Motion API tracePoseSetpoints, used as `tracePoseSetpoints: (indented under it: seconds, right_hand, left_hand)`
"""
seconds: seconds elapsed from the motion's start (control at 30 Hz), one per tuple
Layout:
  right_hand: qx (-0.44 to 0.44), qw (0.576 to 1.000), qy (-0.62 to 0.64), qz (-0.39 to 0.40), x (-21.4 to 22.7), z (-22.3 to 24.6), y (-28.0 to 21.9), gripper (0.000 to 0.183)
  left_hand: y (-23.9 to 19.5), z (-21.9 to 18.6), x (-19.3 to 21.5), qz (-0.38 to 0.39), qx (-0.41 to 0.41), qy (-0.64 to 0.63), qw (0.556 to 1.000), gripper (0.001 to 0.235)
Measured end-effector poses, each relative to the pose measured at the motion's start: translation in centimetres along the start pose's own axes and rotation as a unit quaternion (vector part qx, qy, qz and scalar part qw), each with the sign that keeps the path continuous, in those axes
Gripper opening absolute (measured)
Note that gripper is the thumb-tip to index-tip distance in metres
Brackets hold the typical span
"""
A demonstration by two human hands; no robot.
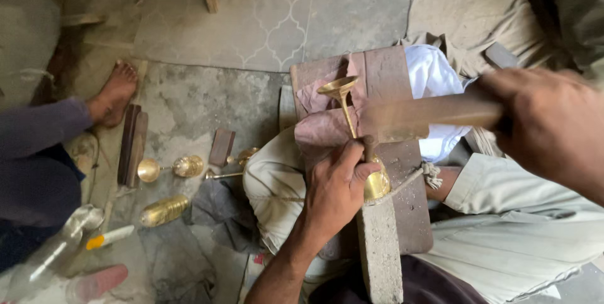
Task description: The person hammers a brass candlestick base secured on a wooden block using a wooden mallet and a metal punch. They repeatedly reposition the punch and strike the surface to shape or emboss the metal.
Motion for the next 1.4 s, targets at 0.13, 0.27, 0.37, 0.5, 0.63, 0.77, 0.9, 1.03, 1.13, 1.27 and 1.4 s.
tracePoseSetpoints:
  seconds: [0.13, 0.27, 0.37, 0.5, 0.63, 0.77, 0.9, 1.03, 1.13, 1.27, 1.4]
  right_hand:
    - [-0.085, 0.987, 0.133, 0.026, -1.8, -1.2, -1.0, 0.032]
    - [0.011, 0.956, -0.277, 0.095, -2.6, -0.2, -1.1, 0.036]
    - [-0.062, 0.94, 0.335, 0.012, -2.5, -0.8, -2.1, 0.03]
    - [-0.036, 0.994, 0.101, -0.024, -2.3, -0.5, -4.0, 0.022]
    - [-0.064, 0.995, 0.074, -0.028, -2.7, -0.4, -5.1, 0.025]
    - [-0.088, 0.95, 0.289, -0.071, -2.6, -0.3, -5.3, 0.032]
    - [-0.047, 0.997, 0.026, -0.048, -1.8, 0.8, -5.8, 0.03]
    - [-0.152, 0.982, 0.112, -0.018, -2.5, 0.5, -7.6, 0.025]
    - [-0.104, 0.993, -0.007, -0.052, -2.4, 1.5, -8.3, 0.03]
    - [-0.253, 0.946, 0.189, -0.068, -3.6, 1.6, -10.3, 0.02]
    - [-0.141, 0.981, -0.039, -0.126, -2.7, 3.9, -11.5, 0.023]
  left_hand:
    - [-0.9, 0.2, -0.6, 0.007, 0.01, 0.012, 1.0, 0.026]
    - [-0.2, 0.6, -0.8, 0.043, -0.012, 0.027, 0.999, 0.021]
    - [-0.4, 0.7, -1.1, 0.082, -0.006, 0.011, 0.997, 0.02]
    - [-0.1, 0.7, -0.8, 0.118, -0.01, -0.061, 0.991, 0.039]
    - [0.4, 0.7, -0.9, 0.156, -0.016, -0.013, 0.988, 0.031]
    - [0.5, 0.7, -0.8, 0.16, -0.038, -0.007, 0.986, 0.038]
    - [0.1, 1.0, -0.5, 0.161, -0.047, -0.015, 0.986, 0.037]
    - [0.0, 1.2, -0.5, 0.168, -0.065, -0.013, 0.984, 0.04]
    - [0.2, 1.3, -0.4, 0.176, -0.068, 0.002, 0.982, 0.042]
    - [0.0, 1.4, -0.7, 0.182, -0.085, -0.006, 0.98, 0.039]
    - [0.3, 1.4, -0.6, 0.204, -0.079, -0.026, 0.975, 0.041]
Point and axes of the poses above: each hand's wrist, its own y-axis towards the middle knuckle, its own x-axis out of the back of the hand, z = x × y, the point moved 4 cm from there along y, towards the middle knuckle, and after that the axes turned 7 degrees about z, right-handed, at the moved point
